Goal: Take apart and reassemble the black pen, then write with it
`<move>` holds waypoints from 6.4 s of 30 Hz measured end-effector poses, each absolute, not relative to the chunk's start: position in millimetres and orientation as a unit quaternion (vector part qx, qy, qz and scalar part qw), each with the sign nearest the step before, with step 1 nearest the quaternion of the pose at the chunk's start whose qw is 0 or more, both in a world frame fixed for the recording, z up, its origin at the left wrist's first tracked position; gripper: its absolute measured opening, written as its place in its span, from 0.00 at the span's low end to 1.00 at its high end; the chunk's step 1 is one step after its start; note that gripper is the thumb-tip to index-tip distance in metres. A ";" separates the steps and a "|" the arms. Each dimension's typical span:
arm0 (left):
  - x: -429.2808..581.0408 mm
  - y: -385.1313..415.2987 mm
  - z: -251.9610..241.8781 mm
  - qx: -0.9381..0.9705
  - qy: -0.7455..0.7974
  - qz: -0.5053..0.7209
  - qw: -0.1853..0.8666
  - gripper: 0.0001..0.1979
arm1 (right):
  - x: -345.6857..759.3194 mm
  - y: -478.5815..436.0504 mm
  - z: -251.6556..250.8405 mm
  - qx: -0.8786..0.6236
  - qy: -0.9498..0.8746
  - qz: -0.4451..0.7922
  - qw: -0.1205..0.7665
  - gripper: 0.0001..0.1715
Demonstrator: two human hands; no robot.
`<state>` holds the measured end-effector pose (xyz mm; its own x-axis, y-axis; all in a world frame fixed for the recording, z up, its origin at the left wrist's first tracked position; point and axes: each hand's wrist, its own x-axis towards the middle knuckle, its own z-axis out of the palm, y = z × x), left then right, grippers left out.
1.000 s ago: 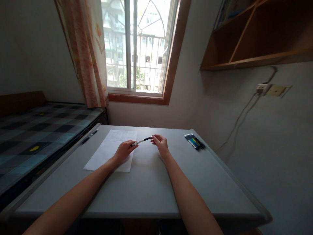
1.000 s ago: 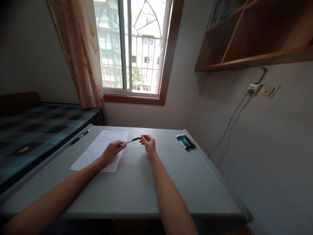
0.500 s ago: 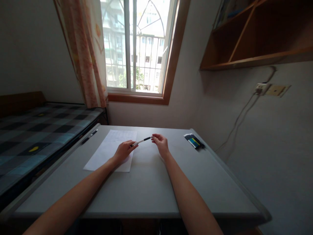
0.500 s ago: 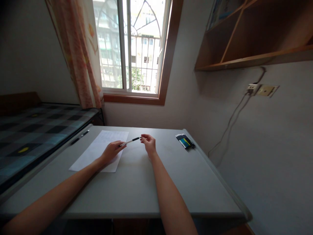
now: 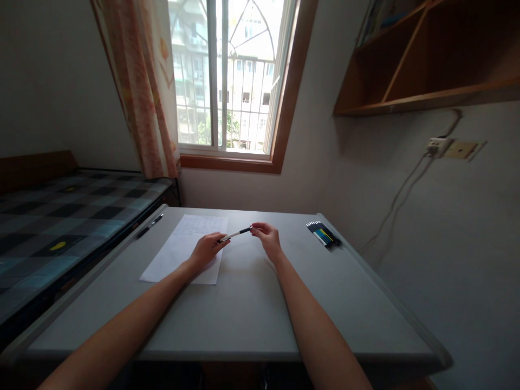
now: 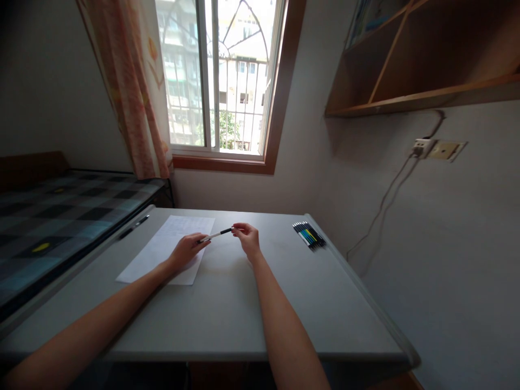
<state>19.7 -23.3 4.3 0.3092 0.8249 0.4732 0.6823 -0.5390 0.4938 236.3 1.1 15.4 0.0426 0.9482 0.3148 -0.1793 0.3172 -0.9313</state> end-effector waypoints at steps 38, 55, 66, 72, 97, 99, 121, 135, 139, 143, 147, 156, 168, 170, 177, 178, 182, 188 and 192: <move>20.7 -26.8 7.0 0.817 0.448 0.351 0.097 0.17 | 239.7 -1.5 8.3 -0.506 -0.662 0.270 0.482 0.37; 16.1 -18.7 -0.3 0.787 0.485 0.370 0.094 0.15 | 238.1 1.2 11.1 -0.418 -0.612 0.380 0.553 0.17; 17.4 -20.3 0.6 0.796 0.475 0.363 0.096 0.15 | 244.4 4.7 1.5 -0.493 -0.684 0.258 0.472 0.29; 17.0 -17.7 -1.7 0.783 0.484 0.378 0.102 0.14 | 239.2 1.7 7.1 -0.455 -0.648 0.312 0.526 0.24; 16.2 -18.4 0.2 0.780 0.492 0.375 0.098 0.14 | 237.9 1.0 9.6 -0.416 -0.645 0.345 0.541 0.17; 16.5 -18.9 0.5 0.781 0.491 0.373 0.096 0.14 | 238.2 3.0 7.6 -0.425 -0.646 0.337 0.537 0.15; 16.1 -17.4 -1.5 0.783 0.482 0.377 0.114 0.14 | 243.5 2.2 4.3 -0.475 -0.693 0.277 0.466 0.25; 15.0 -16.5 -2.7 0.777 0.501 0.368 0.094 0.14 | 241.1 6.0 3.0 -0.428 -0.646 0.348 0.528 0.16; 14.3 -15.7 -3.6 0.777 0.504 0.366 0.091 0.14 | 240.8 4.4 4.4 -0.442 -0.656 0.333 0.513 0.13; 13.0 -15.9 -3.2 0.784 0.497 0.360 0.098 0.14 | 242.5 2.4 6.6 -0.452 -0.678 0.305 0.492 0.14; 12.5 -16.7 -3.0 0.785 0.503 0.350 0.087 0.14 | 244.2 3.0 5.5 -0.461 -0.693 0.287 0.474 0.15; 16.3 -15.2 -3.9 0.765 0.511 0.384 0.085 0.13 | 236.8 3.8 2.6 -0.435 -0.598 0.425 0.521 0.17; 14.0 -10.0 -5.1 0.696 0.498 0.489 0.166 0.19 | 240.7 6.4 4.6 -0.442 -0.505 0.465 0.578 0.20; 14.3 -10.4 -4.6 0.690 0.492 0.502 0.173 0.20 | 240.8 6.9 4.2 -0.442 -0.502 0.464 0.580 0.20; 12.3 -8.5 -5.0 0.667 0.506 0.519 0.172 0.20 | 240.5 7.0 5.3 -0.439 -0.499 0.464 0.586 0.19; 11.8 -8.1 -5.2 0.666 0.508 0.518 0.171 0.20 | 240.5 6.8 5.7 -0.438 -0.499 0.464 0.586 0.19; 10.6 -7.1 -6.3 0.673 0.509 0.509 0.171 0.20 | 240.4 6.1 6.5 -0.438 -0.503 0.462 0.585 0.18; 11.5 -8.1 -7.4 0.701 0.507 0.475 0.164 0.17 | 241.1 5.9 6.2 -0.429 -0.497 0.458 0.599 0.19; 15.1 -13.0 -5.2 0.743 0.473 0.442 0.169 0.15 | 242.8 5.0 8.7 -0.416 -0.497 0.435 0.626 0.20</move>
<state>15.1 -13.0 -5.2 0.1616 0.8523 0.4975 0.5537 -0.4956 0.6692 242.8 5.0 8.7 0.1279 0.9568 0.2610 -0.1303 0.2771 -0.9520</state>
